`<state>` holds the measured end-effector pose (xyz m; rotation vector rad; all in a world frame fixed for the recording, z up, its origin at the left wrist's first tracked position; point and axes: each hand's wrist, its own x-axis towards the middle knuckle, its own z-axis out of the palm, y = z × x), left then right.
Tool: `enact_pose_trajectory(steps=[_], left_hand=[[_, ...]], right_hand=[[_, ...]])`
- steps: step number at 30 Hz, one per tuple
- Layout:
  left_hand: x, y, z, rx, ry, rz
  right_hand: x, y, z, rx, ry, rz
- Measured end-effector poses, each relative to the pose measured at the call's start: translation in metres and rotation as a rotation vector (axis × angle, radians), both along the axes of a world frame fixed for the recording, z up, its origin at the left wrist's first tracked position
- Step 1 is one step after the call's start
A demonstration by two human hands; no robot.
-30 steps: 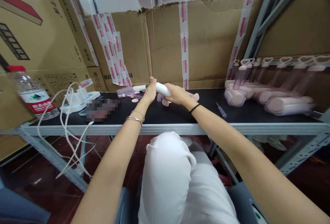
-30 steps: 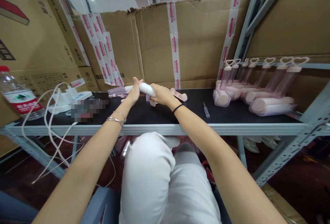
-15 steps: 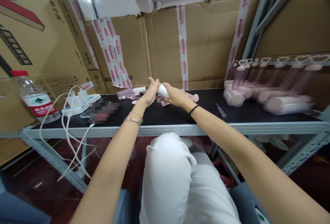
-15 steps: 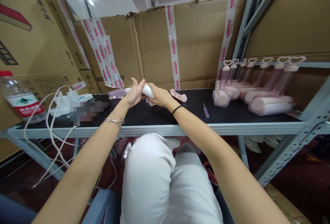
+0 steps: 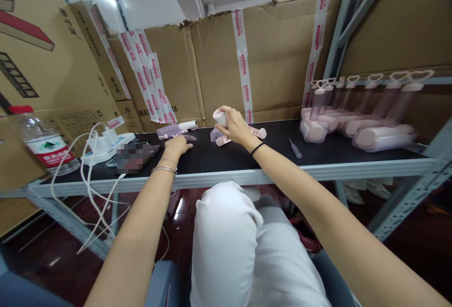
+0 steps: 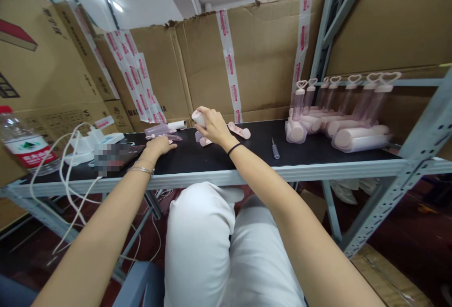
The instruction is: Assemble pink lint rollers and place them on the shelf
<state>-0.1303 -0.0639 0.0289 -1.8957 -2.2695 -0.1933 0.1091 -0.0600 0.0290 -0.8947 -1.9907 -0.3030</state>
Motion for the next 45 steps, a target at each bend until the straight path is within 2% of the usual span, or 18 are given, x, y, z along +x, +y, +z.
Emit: enact_pose_trajectory(steps=[2,6,10,15,17,20,23,25,29,32,37,40,45], left_hand=[[0.002,0.003,-0.001,0.041,-0.035,-0.015],[-0.006,0.013,-0.005,0.002,-0.084,-0.170],[-0.014,0.019,-0.006,-0.011,-0.003,-0.222],[-0.009,0.013,0.000,-0.006,0.066,-0.254],[-0.002,0.008,0.004,0.044,0.016,-0.287],[0.019,0.003,0.013,0.191,-0.263,-0.373],[0.055,0.006,0.023,0.328,-0.761,-0.455],[0.085,0.011,0.028,0.416,-1.114,-0.521],[0.130,0.019,0.027,0.494,-1.627,-0.480],[0.140,0.022,0.020,0.487,-1.811,-0.454],[0.133,0.025,0.014,0.502,-1.800,-0.463],[0.131,0.026,0.010,0.507,-1.796,-0.458],[0.129,0.025,0.001,0.590,-1.578,-0.358]], right_hand=[[0.000,0.001,0.000,0.021,0.028,-0.041],[0.004,0.002,0.002,0.013,0.057,-0.086],[0.007,0.005,0.002,-0.005,0.069,-0.077],[0.007,0.009,0.002,-0.031,0.186,-0.042],[0.006,0.012,0.002,-0.095,0.301,-0.031],[0.008,0.020,0.003,-0.180,0.507,-0.034],[0.011,0.033,0.002,-0.176,0.643,-0.071],[0.014,0.041,0.000,-0.156,0.629,-0.096],[0.014,0.049,-0.002,-0.164,0.571,-0.094],[0.010,0.047,-0.003,-0.175,0.629,-0.041],[0.001,0.036,0.000,-0.291,0.733,0.157],[0.000,0.030,0.003,-0.347,0.794,0.228],[0.004,0.032,-0.002,-0.333,0.822,0.315]])
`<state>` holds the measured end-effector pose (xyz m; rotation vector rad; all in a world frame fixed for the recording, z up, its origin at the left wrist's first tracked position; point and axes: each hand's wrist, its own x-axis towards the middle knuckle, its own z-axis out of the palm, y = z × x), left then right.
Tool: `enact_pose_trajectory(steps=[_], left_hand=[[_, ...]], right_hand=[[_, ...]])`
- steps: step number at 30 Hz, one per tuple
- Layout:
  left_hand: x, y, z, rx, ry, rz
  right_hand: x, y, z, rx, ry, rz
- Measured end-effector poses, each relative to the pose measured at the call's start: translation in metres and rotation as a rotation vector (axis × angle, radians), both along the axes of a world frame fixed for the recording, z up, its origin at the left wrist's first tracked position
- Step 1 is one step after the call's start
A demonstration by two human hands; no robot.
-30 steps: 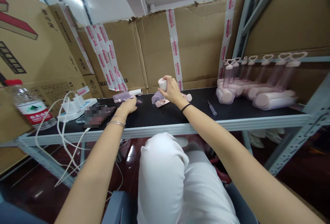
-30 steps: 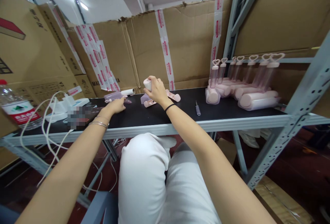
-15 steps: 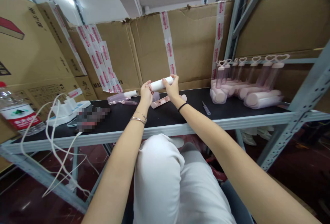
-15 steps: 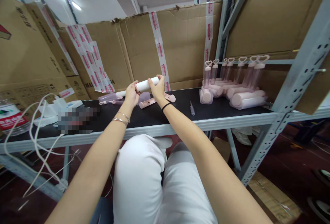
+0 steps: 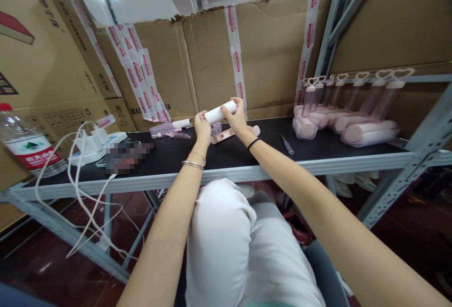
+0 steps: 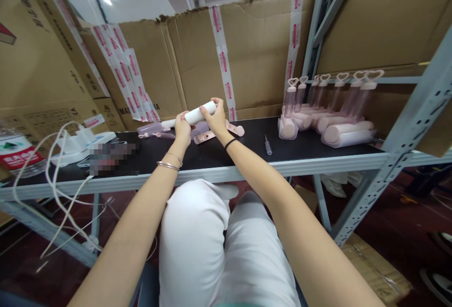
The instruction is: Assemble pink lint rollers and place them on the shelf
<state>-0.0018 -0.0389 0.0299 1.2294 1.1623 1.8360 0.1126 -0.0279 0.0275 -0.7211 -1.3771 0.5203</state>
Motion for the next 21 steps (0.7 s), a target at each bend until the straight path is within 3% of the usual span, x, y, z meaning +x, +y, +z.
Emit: enact_pose_trajectory(steps=[4,7,9,12,16,18,21], left_hand=[[-0.001,-0.004,-0.001,0.033,-0.021,0.085],[0.004,-0.013,0.003,0.090,-0.169,0.025],[0.009,-0.021,0.006,0.164,-0.223,-0.057],[0.013,-0.028,0.012,0.208,-0.142,-0.097],[0.005,-0.026,0.024,0.167,-0.065,0.030],[-0.005,-0.022,0.029,0.192,-0.059,0.112],[-0.023,-0.014,0.028,0.267,0.034,0.216]], right_hand=[[-0.001,0.007,-0.006,-0.010,0.097,0.193],[-0.004,0.009,-0.005,-0.063,0.192,0.326],[-0.003,0.010,-0.003,-0.066,0.205,0.321],[0.004,0.009,0.005,-0.037,0.090,0.224],[0.023,0.009,0.011,-0.003,-0.180,-0.085],[0.031,0.009,0.008,0.007,-0.386,-0.234],[0.035,0.010,-0.001,-0.016,-0.801,-0.280]])
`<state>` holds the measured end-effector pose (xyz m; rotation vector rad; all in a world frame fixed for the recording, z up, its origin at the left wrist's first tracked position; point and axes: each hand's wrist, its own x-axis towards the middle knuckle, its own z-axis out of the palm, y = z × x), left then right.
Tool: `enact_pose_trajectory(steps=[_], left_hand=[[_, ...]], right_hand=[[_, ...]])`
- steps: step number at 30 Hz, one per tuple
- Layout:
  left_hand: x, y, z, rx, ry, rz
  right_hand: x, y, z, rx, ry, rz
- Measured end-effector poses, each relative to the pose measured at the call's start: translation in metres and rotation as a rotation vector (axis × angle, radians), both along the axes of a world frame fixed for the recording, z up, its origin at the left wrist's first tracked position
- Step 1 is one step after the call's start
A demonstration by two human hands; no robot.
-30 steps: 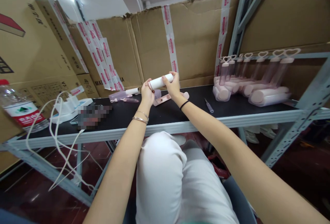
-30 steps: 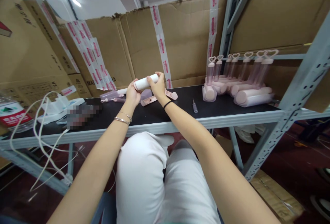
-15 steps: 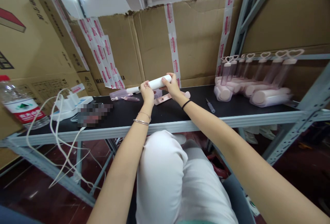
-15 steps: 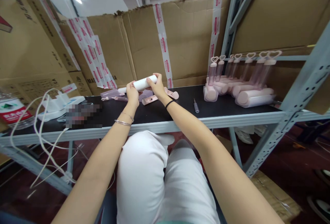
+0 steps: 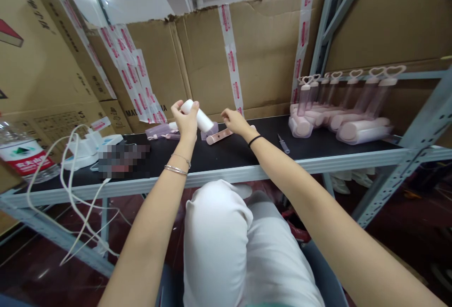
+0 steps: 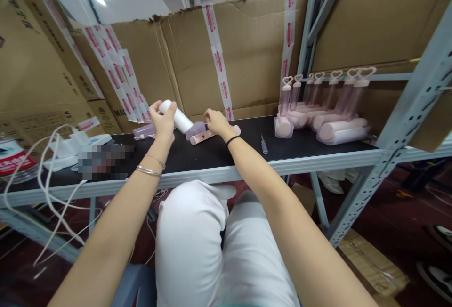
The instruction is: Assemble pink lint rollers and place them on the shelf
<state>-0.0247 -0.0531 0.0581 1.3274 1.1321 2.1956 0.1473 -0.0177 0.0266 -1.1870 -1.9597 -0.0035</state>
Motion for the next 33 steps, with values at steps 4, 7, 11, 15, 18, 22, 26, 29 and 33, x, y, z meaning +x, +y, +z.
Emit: enact_pose_trajectory(steps=[4,7,11,15,18,22,26,29,33], left_hand=[[-0.018,0.007,-0.018,-0.003,0.269,0.031],[-0.023,0.007,-0.032,-0.066,0.416,0.037],[-0.020,-0.001,-0.039,-0.157,0.579,-0.004],[-0.015,-0.010,-0.040,-0.153,0.630,-0.021],[-0.012,-0.014,-0.043,-0.175,0.655,-0.013],[-0.013,-0.013,-0.049,-0.364,0.656,-0.009],[-0.015,-0.007,-0.053,-0.454,0.652,-0.100],[-0.015,-0.005,-0.053,-0.368,0.520,-0.141],[-0.013,-0.006,-0.049,-0.319,0.241,-0.185]], right_hand=[[-0.009,-0.003,-0.009,-0.128,-0.439,0.000],[-0.017,-0.010,-0.007,-0.138,-0.616,-0.072],[-0.018,-0.019,0.000,-0.196,-0.603,-0.114],[-0.009,-0.021,0.001,-0.250,-0.519,-0.187],[-0.005,-0.021,0.000,-0.231,-0.304,-0.250],[-0.014,-0.026,0.002,-0.233,0.015,-0.057],[-0.029,-0.030,-0.001,-0.195,0.067,0.146],[-0.038,-0.031,-0.005,-0.222,0.144,0.200],[-0.049,-0.035,-0.004,-0.201,0.229,0.168]])
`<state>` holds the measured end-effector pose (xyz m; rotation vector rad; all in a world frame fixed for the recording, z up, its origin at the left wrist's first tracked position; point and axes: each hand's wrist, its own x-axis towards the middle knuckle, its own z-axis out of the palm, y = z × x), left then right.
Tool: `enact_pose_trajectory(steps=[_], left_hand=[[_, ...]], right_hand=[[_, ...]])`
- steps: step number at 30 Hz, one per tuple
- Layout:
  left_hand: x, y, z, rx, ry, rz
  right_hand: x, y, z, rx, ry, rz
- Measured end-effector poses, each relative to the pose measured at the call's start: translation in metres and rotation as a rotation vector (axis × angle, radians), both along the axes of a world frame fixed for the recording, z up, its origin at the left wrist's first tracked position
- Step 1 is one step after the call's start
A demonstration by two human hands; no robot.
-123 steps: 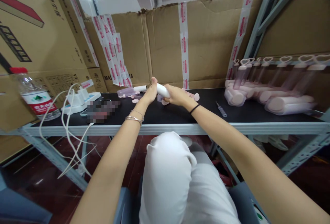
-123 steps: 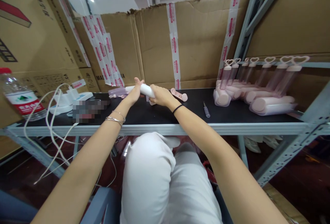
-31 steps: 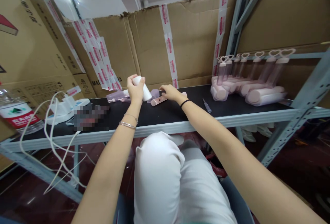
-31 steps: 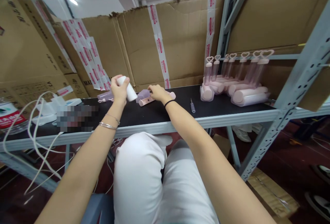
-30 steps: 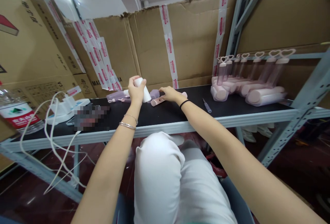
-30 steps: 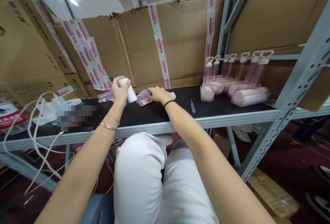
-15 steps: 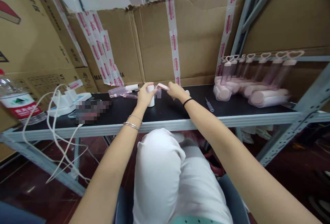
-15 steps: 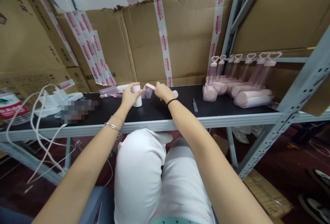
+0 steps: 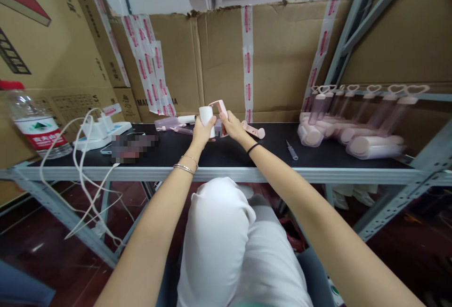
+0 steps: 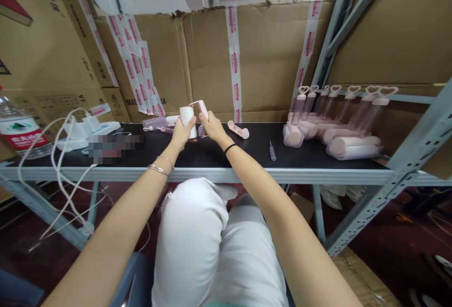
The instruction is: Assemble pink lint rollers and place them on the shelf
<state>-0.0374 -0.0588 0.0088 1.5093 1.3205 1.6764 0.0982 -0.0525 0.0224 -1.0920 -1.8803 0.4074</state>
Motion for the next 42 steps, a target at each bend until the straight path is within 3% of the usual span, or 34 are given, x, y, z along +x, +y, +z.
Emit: enact_pose_trajectory(steps=[6,11,15,20,37,42], left_hand=[[-0.007,0.002,0.004,0.123,0.032,0.059],[-0.011,0.003,0.004,0.124,-0.022,0.056],[-0.013,0.002,0.006,0.067,-0.129,0.026],[-0.019,0.002,0.006,0.078,-0.149,0.092],[-0.022,-0.001,0.019,0.034,-0.405,0.122],[-0.028,0.006,0.014,0.081,-0.310,0.126]], right_hand=[[-0.026,-0.016,0.007,0.112,-0.020,-0.100],[-0.037,-0.022,0.010,0.090,-0.061,-0.151],[-0.042,-0.023,0.011,0.104,-0.059,-0.148],[-0.056,-0.022,0.009,0.046,-0.065,-0.171],[-0.082,-0.034,0.017,0.052,-0.170,-0.186],[-0.084,-0.032,0.008,0.074,-0.122,-0.182]])
